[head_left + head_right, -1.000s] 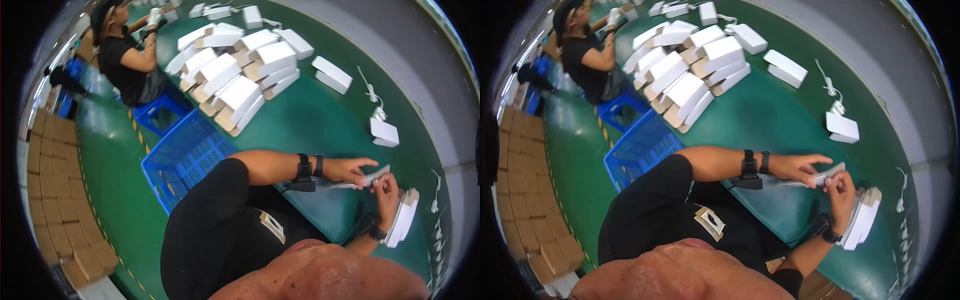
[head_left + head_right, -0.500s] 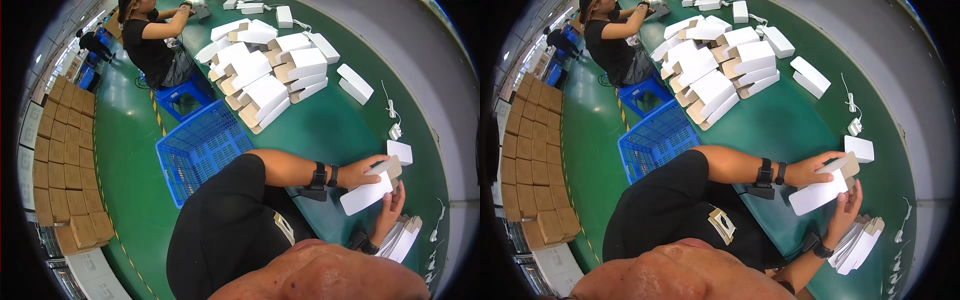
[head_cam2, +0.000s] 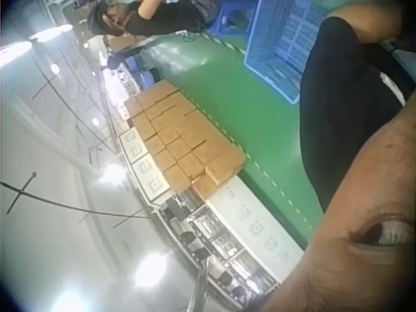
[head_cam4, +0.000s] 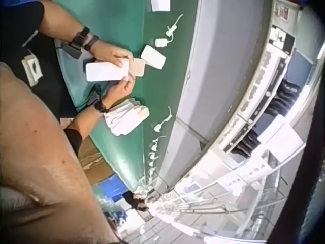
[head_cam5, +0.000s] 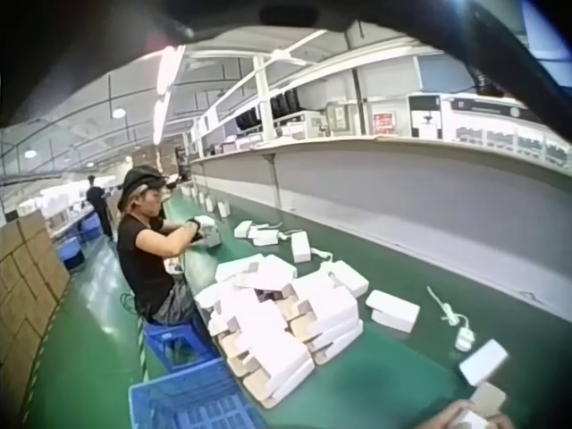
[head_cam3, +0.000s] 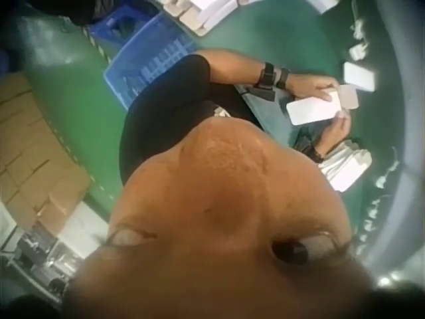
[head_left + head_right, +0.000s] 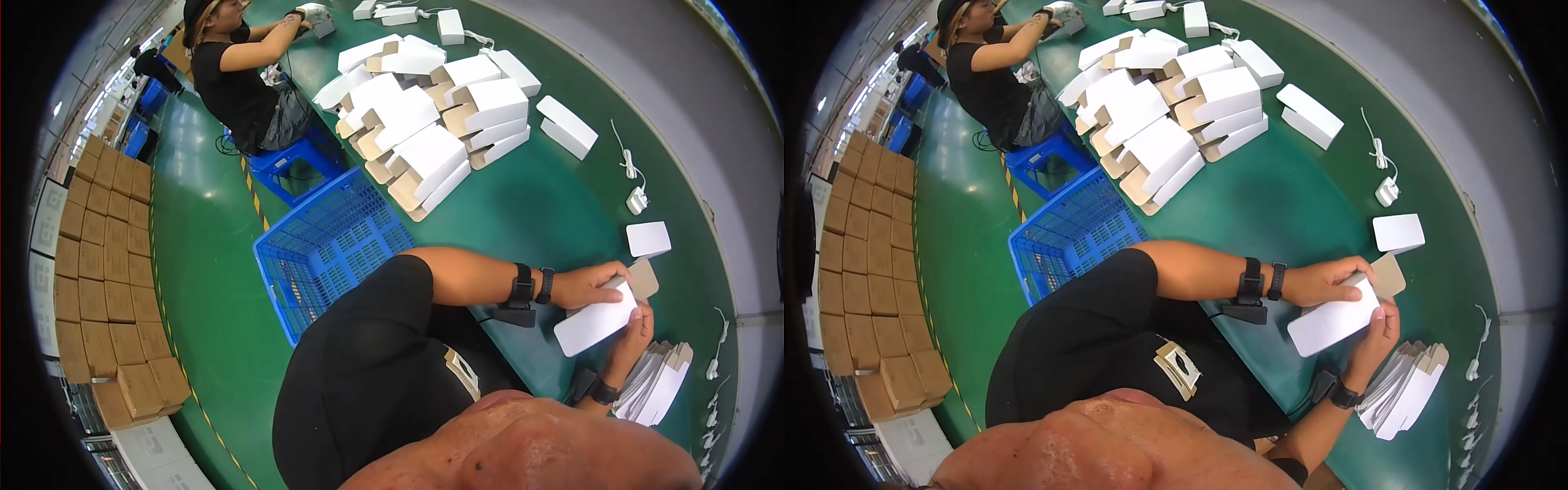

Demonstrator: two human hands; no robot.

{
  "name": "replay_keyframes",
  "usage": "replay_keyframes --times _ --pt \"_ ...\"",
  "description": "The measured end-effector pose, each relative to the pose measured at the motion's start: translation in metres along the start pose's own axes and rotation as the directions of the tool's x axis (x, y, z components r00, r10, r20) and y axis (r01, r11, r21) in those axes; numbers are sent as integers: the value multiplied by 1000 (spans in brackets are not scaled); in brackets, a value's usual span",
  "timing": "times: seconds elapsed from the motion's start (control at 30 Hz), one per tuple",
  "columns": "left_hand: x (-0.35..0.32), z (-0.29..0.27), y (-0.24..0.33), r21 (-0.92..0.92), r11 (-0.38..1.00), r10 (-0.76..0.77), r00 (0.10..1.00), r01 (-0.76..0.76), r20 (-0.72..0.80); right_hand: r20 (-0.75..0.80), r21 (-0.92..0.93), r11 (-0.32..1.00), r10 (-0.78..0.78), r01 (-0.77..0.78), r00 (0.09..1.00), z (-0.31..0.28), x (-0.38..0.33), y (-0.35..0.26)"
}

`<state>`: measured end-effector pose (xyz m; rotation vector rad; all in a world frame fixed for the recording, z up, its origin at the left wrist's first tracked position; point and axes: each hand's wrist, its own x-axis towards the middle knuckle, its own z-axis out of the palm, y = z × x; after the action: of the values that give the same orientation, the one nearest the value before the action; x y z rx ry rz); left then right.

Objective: The person folds a white box by hand, inserts a white power adapter, and closes the box before repeating the process. Finally, they pick up a stack of flat boxes and move them to the side.

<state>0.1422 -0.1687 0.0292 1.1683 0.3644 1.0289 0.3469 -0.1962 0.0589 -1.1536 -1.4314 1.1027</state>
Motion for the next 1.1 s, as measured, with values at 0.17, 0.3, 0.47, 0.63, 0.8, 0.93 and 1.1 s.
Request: replay_keyframes --times 0.17,0.3,0.47,0.63,0.8,0.93,1.1 --pt "14 -12 3 -145 989 -22 992 3 -127 -161 -198 963 -214 181 963 27 17 -5" --pt "36 -23 -10 -194 979 -79 990 54 -120 -112 -94 962 -268 258 957 30 35 -5" --pt "86 -46 -34 241 965 123 990 -103 -67 -92 -128 978 -175 163 980 -11 93 18" --pt "104 -33 -43 164 986 49 997 -39 -56 -81 128 989 -69 79 994 -41 104 44" --pt "109 -30 -49 229 972 58 998 -48 -37 -37 175 984 37 -30 999 -48 104 40" --pt "112 -36 -45 205 979 -3 1000 2 7 -11 91 996 -22 23 1000 -53 107 39" --pt "113 -34 -43 248 969 -20 1000 16 14 -21 144 990 -8 11 1000 -50 106 37"
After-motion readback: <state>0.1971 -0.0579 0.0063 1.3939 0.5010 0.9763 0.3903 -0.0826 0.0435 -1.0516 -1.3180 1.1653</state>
